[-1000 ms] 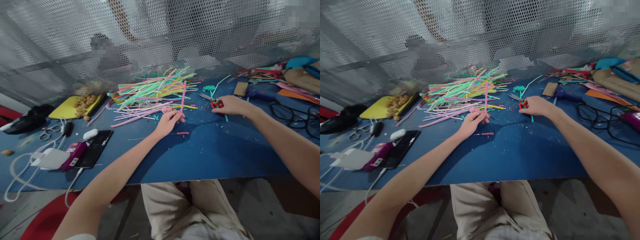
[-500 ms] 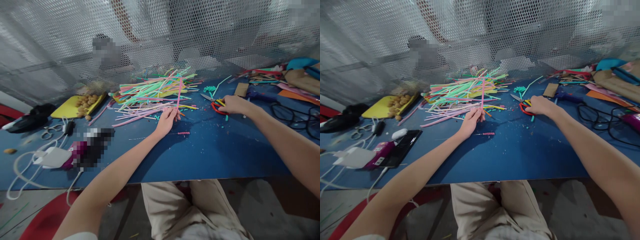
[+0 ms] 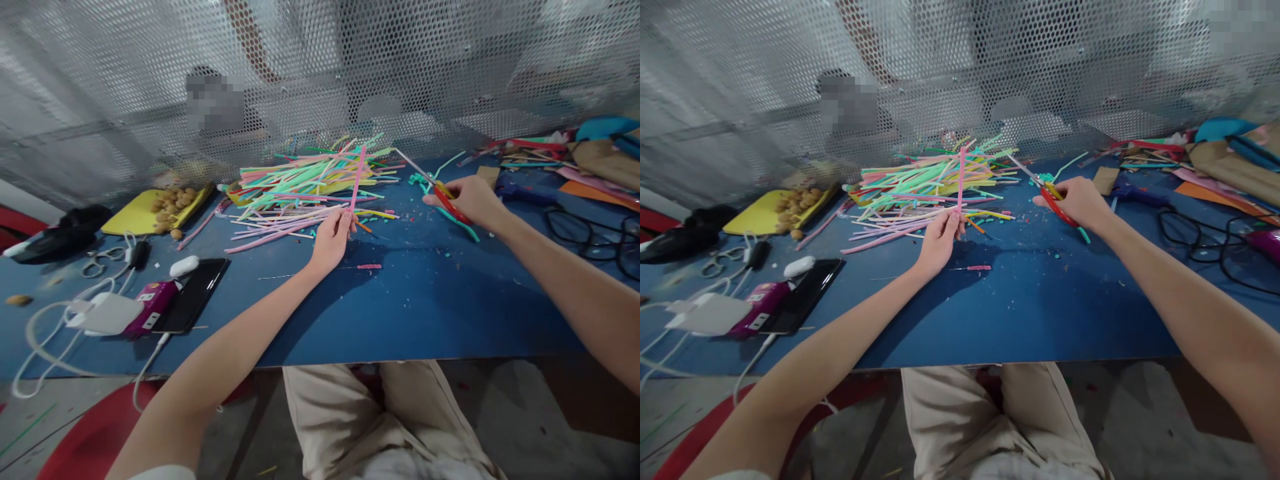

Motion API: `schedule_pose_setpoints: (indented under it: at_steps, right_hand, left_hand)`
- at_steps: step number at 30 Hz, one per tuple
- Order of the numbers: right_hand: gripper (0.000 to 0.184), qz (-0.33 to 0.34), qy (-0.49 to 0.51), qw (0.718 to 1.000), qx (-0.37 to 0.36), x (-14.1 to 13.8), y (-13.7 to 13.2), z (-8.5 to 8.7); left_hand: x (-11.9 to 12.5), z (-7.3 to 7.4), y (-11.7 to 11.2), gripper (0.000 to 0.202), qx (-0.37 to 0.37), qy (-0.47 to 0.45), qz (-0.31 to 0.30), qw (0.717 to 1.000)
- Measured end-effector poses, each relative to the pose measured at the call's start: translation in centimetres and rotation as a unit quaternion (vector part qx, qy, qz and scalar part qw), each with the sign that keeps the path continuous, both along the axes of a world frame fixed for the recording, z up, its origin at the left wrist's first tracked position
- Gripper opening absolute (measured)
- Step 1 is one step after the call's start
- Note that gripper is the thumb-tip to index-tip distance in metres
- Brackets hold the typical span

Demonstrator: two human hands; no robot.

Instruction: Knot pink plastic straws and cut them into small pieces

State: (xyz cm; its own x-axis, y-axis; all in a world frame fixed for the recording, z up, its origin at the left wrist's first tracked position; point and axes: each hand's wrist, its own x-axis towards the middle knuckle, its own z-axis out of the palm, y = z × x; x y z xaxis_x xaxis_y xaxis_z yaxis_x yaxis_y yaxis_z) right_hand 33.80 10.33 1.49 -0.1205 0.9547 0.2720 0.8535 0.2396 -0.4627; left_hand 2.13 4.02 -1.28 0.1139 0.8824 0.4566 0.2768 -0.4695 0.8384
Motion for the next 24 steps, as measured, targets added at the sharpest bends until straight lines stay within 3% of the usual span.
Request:
schedule_pose_setpoints:
  at_steps: [3, 6, 13, 19, 24]
  right_hand:
    - [0.055, 0.067, 0.036, 0.997, -0.001, -1.6, -1.3, -0.2]
    - [0.051, 0.125, 0.042, 0.99, -0.055, -3.2, -2.4, -0.4]
    - [0.05, 0.19, 0.038, 0.971, -0.141, -5.7, -5.3, 0.0]
    - [0.046, 0.256, 0.101, 0.941, -0.195, -7.7, -7.9, 0.2]
    - [0.045, 0.282, 0.13, 0.928, -0.207, -8.2, -8.7, 0.5]
  left_hand:
    - [-0.1, 0.3, -0.2, 0.036, 0.012, -0.008, 0.01, 1.0]
    - [-0.2, 0.6, -0.4, 0.038, 0.016, -0.012, 0.029, 0.999]
    - [0.2, 1.1, -1.4, 0.04, 0.044, 0.025, 0.027, 0.998]
    - [0.7, 2.2, -3.2, 0.04, 0.064, 0.084, 0.005, 0.994]
    - [0.5, 2.7, -3.6, 0.039, 0.087, 0.086, 0.002, 0.992]
